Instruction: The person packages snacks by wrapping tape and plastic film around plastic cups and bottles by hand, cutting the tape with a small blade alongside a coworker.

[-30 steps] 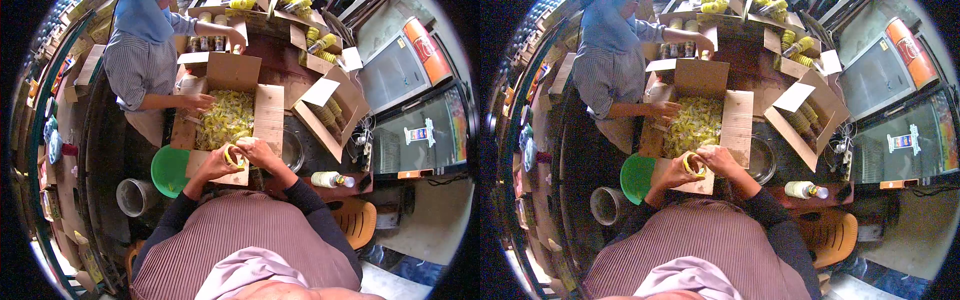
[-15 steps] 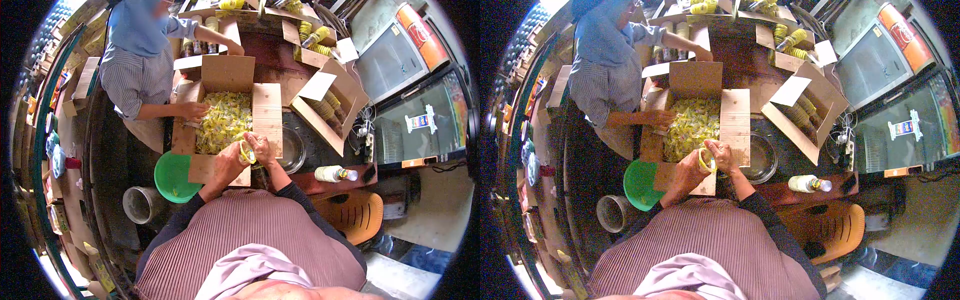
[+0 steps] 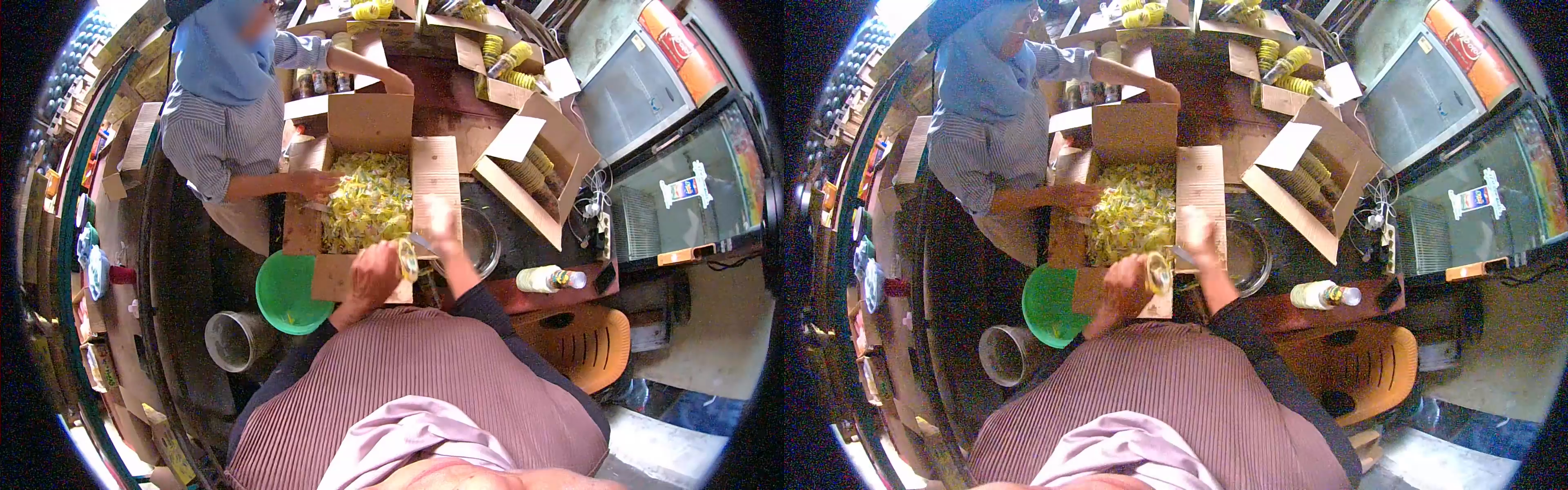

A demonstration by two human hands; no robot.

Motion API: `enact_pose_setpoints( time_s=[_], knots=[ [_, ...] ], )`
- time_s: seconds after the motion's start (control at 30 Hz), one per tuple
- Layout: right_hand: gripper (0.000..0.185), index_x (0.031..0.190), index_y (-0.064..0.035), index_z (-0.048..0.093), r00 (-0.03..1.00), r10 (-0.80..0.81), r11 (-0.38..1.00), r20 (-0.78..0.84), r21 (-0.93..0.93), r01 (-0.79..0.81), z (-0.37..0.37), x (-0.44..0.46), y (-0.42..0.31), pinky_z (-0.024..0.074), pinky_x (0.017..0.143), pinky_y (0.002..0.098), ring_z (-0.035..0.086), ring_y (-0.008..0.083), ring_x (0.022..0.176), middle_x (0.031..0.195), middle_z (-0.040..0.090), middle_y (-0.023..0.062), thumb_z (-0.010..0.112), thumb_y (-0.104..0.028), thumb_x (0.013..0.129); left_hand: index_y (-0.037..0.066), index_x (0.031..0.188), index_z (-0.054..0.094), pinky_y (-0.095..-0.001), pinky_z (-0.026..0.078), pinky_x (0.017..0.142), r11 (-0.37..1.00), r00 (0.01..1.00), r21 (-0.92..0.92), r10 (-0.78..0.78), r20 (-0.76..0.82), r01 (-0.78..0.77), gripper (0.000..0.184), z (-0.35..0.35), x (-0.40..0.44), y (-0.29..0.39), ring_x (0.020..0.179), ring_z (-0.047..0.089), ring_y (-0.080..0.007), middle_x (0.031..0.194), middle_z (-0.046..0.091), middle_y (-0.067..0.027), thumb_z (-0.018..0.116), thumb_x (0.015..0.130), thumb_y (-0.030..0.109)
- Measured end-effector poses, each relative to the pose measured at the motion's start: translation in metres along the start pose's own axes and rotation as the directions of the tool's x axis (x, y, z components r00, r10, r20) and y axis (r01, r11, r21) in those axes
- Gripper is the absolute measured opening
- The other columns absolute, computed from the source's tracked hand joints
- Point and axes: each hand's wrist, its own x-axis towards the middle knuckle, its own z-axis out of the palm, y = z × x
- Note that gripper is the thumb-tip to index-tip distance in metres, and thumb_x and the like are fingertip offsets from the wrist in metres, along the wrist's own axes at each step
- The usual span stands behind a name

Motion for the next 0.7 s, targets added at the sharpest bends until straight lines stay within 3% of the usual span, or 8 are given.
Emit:
enact_pose_setpoints(
  time_s=[0.07, 0.23, 0.4, 0.43, 0.57, 0.63, 0.67, 0.7],
  knots=[
    [0.037, 0.08, -0.0002, 0.058, 0.812, 0.583, 0.741, -0.023, -0.394, -0.543, -0.063, 0.066, -0.034, 0.0439, 0.066, 0.0372, 0.055, 0.0234, 0.067, 0.071, 0.057, 0.0134, 0.047, -0.032, 0.096, 0.004, 0.098, 0.054, -0.0399, 0.046, 0.068, 1.0, 1.0, -0.001, 0.02, -0.008, -0.02, 0.039, -0.002, -0.005, -0.003, 0.076, 0.057, -0.0299, 0.081, 0.056, -0.011, 0.073, 0.067, 0.019],
    [0.024, 0.09, -0.0048, 0.064, 0.914, 0.21, 0.801, 0.347, -0.597, 0.042, -0.045, 0.096, -0.121, 0.0454, 0.076, 0.0403, 0.057, 0.0315, 0.084, 0.088, 0.057, 0.016, 0.042, -0.014, 0.094, 0.001, 0.108, 0.047, -0.0429, 0.044, 0.072, 0.981, 0.994, -0.173, -0.099, -0.039, 0.091, 0.05, -0.007, -0.006, -0.02, 0.086, 0.053, -0.0343, 0.094, 0.053, -0.0166, 0.072, 0.067, 0.017],
    [0.031, 0.107, -0.0079, 0.064, 0.834, 0.368, 0.891, 0.411, -0.413, -0.189, 0.006, 0.067, -0.131, 0.0501, 0.077, 0.0327, 0.06, 0.021, 0.085, 0.093, 0.057, 0.0086, 0.067, -0.001, 0.077, 0.002, 0.114, 0.042, -0.0454, 0.045, 0.082, 0.94, 0.982, -0.285, -0.183, 0.041, 0.187, 0.064, -0.002, -0.003, -0.024, 0.097, 0.052, -0.0386, 0.103, 0.052, -0.0196, 0.078, 0.062, 0.016],
    [0.03, 0.107, -0.0061, 0.064, 0.815, 0.384, 0.92, 0.434, -0.259, -0.295, 0.013, 0.059, -0.127, 0.0525, 0.074, 0.03, 0.061, 0.0159, 0.084, 0.09, 0.057, 0.006, 0.066, 0.0, 0.077, 0.003, 0.114, 0.041, -0.0454, 0.047, 0.08, 0.95, 0.989, -0.275, -0.144, 0.04, 0.15, 0.067, -0.004, -0.002, -0.027, 0.097, 0.056, -0.0376, 0.103, 0.055, -0.0192, 0.081, 0.062, 0.017],
    [0.02, 0.103, -0.0077, 0.067, 0.657, 0.554, 0.83, 0.511, -0.278, -0.484, 0.026, 0.055, -0.132, 0.0522, 0.076, 0.0298, 0.062, 0.018, 0.087, 0.087, 0.062, 0.0056, 0.066, -0.009, 0.083, 0.004, 0.117, 0.041, -0.0409, 0.051, 0.078, 0.891, 0.961, -0.36, -0.249, 0.123, 0.278, 0.072, -0.001, -0.01, -0.03, 0.091, 0.061, -0.034, 0.101, 0.058, -0.0156, 0.084, 0.062, 0.018],
    [0.03, 0.1, -0.01, 0.069, 0.662, 0.457, 0.822, 0.594, -0.566, -0.06, 0.03, 0.057, -0.129, 0.0477, 0.086, 0.0362, 0.058, 0.0241, 0.102, 0.102, 0.063, 0.007, 0.067, -0.034, 0.084, 0.003, 0.119, 0.039, -0.0393, 0.053, 0.073, 0.819, 0.935, -0.453, -0.305, 0.178, 0.353, 0.074, 0.002, -0.014, -0.032, 0.085, 0.064, -0.0317, 0.095, 0.062, -0.0144, 0.085, 0.062, 0.019],
    [0.03, 0.1, -0.01, 0.069, 0.661, 0.457, 0.822, 0.595, -0.567, -0.059, 0.031, 0.054, -0.128, 0.0477, 0.086, 0.0362, 0.058, 0.0241, 0.102, 0.102, 0.063, 0.007, 0.067, -0.034, 0.084, 0.003, 0.119, 0.039, -0.0393, 0.053, 0.073, 0.817, 0.935, -0.454, -0.307, 0.178, 0.355, 0.074, 0.004, -0.015, -0.032, 0.085, 0.064, -0.0317, 0.095, 0.062, -0.0144, 0.085, 0.062, 0.019],
    [0.038, 0.097, -0.0108, 0.07, 0.725, 0.265, 0.777, 0.636, -0.586, 0.23, 0.032, 0.049, -0.127, 0.0443, 0.089, 0.0395, 0.054, 0.0277, 0.107, 0.107, 0.061, 0.0076, 0.066, -0.045, 0.081, 0.004, 0.12, 0.039, -0.0386, 0.053, 0.073, 0.816, 0.919, -0.424, -0.335, 0.205, 0.392, 0.075, 0.003, -0.013, -0.031, 0.085, 0.065, -0.0306, 0.094, 0.063, -0.0146, 0.085, 0.063, 0.02]
  ],
)
